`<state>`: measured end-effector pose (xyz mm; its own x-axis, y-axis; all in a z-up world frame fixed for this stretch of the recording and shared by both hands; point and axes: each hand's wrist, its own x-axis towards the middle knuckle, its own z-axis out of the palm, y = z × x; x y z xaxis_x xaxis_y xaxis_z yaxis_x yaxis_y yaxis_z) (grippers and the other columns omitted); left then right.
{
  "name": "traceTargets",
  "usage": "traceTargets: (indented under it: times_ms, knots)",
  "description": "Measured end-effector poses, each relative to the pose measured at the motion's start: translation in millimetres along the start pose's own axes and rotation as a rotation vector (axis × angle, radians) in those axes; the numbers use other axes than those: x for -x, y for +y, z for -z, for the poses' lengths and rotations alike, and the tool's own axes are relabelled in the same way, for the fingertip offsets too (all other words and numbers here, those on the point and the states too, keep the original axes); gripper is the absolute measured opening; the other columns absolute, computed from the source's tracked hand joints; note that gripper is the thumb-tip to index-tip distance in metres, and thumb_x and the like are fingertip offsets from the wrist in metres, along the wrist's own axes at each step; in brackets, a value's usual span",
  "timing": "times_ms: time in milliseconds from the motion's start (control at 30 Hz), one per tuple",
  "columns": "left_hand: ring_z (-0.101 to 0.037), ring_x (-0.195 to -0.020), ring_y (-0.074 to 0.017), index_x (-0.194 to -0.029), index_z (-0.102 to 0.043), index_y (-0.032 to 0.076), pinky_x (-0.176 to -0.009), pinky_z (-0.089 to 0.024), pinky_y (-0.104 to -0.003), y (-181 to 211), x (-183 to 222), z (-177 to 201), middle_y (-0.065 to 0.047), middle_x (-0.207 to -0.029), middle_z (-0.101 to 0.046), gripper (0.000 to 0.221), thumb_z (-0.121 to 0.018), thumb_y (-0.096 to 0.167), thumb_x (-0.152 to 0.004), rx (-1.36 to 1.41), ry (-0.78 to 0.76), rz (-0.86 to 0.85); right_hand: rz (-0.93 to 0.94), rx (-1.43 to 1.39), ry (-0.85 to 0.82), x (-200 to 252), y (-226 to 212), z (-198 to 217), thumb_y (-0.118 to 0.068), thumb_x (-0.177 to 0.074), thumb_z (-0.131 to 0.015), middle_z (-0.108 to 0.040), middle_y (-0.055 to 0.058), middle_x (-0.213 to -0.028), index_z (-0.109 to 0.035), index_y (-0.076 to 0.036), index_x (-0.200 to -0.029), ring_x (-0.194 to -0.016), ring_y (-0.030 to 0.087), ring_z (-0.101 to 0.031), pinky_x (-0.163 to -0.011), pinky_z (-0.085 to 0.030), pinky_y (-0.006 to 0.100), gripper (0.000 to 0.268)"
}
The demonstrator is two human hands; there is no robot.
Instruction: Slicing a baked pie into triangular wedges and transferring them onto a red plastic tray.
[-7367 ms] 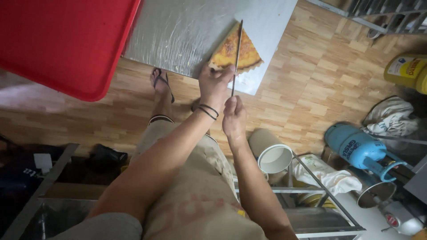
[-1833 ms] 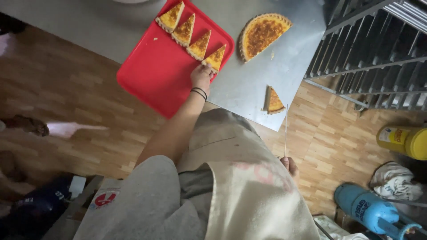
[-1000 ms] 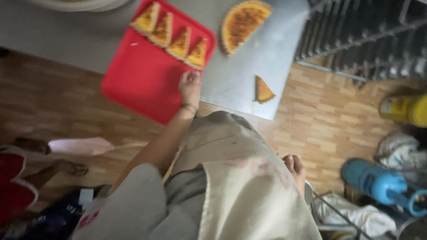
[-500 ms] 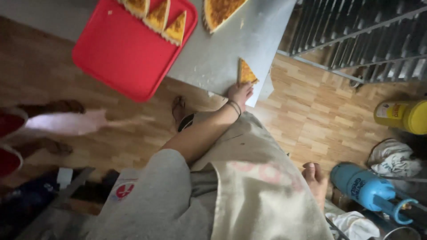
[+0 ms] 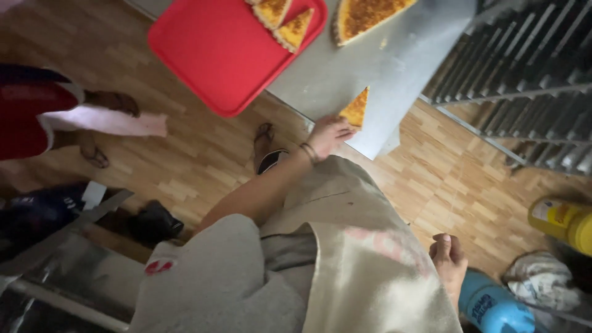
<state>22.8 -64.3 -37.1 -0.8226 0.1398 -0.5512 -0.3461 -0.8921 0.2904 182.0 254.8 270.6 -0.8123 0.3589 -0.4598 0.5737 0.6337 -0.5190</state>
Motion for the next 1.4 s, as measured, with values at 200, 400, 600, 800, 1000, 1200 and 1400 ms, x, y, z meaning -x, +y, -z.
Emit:
traceTargets:
  times_ms: [200,400,600,800,1000,1200,1400]
  knots:
    - [-0.066,-0.087,-0.0215,-0.089,-0.062,0.011,-0.082,-0.052,-0.034,204,120,-7,-0.008,-0.094,-0.064,0.017,-0.072,0.024,-0.096,-1.47,0.011,-0.557,0.036,-0.025,-0.021,-21,-25,-38,-0.042,-0.118,-0.046,-0.052,0.006,-0.067,-0.063,-0.006,-0.098,-0.062,0.019,-0.048,-0.059,-0.037,0.038,0.045]
    - [-0.074,-0.089,-0.0225,-0.112,-0.068,0.008,-0.083,-0.064,-0.045,342,101,64,-0.011,-0.102,-0.075,0.025,-0.071,0.015,-0.088,-0.22,0.417,-0.473,0.082,-0.012,-0.035,-20,-107,-93,-0.032,-0.112,-0.049,-0.052,0.001,-0.065,-0.065,-0.011,-0.092,-0.062,0.017,-0.049,-0.061,-0.039,0.034,0.034]
    - [-0.063,-0.071,-0.0121,-0.081,-0.059,0.017,-0.087,-0.062,-0.041,421,61,107,-0.001,-0.072,-0.059,0.012,-0.068,0.017,-0.089,-0.257,0.478,-0.502,0.232,-0.141,-0.148,-15,-178,-132,-0.038,-0.113,-0.048,-0.044,0.003,-0.059,-0.061,-0.004,-0.092,-0.054,0.014,-0.039,-0.052,-0.029,0.032,0.041]
    - [-0.068,-0.084,-0.0179,-0.097,-0.065,0.007,-0.087,-0.065,-0.039,455,52,98,-0.007,-0.085,-0.063,0.015,-0.07,0.019,-0.092,-0.288,0.568,-0.376,0.078,-0.099,-0.059,-1,-228,-164,-0.026,-0.107,-0.049,-0.045,0.004,-0.062,-0.059,-0.008,-0.086,-0.051,0.016,-0.04,-0.048,-0.032,0.031,0.03]
    - [-0.072,-0.085,-0.0212,-0.103,-0.067,0.005,-0.084,-0.065,-0.038,457,26,115,-0.013,-0.095,-0.07,0.019,-0.071,0.019,-0.091,-0.324,0.497,-0.325,0.067,0.041,-0.084,5,-223,-184,-0.031,-0.109,-0.046,-0.051,0.003,-0.062,-0.063,-0.007,-0.092,-0.061,0.017,-0.048,-0.06,-0.039,0.035,0.033]
    - [-0.061,-0.067,-0.0148,-0.071,-0.055,0.012,-0.068,-0.063,-0.033,463,20,105,-0.004,-0.067,-0.054,0.023,-0.066,0.019,-0.09,-0.377,0.617,-0.387,0.125,-0.059,-0.126,16,-217,-191,-0.04,-0.108,-0.047,-0.046,0.004,-0.059,-0.062,-0.004,-0.094,-0.056,0.015,-0.042,-0.056,-0.033,0.034,0.041]
    - [-0.063,-0.068,-0.0161,-0.095,-0.068,0.004,-0.066,-0.064,-0.032,458,11,114,-0.01,-0.077,-0.064,0.016,-0.068,0.02,-0.094,-0.325,0.617,-0.457,0.071,-0.148,-0.073,8,-194,-186,-0.028,-0.109,-0.047,-0.048,0.003,-0.061,-0.062,-0.007,-0.092,-0.057,0.014,-0.043,-0.055,-0.035,0.031,0.031]
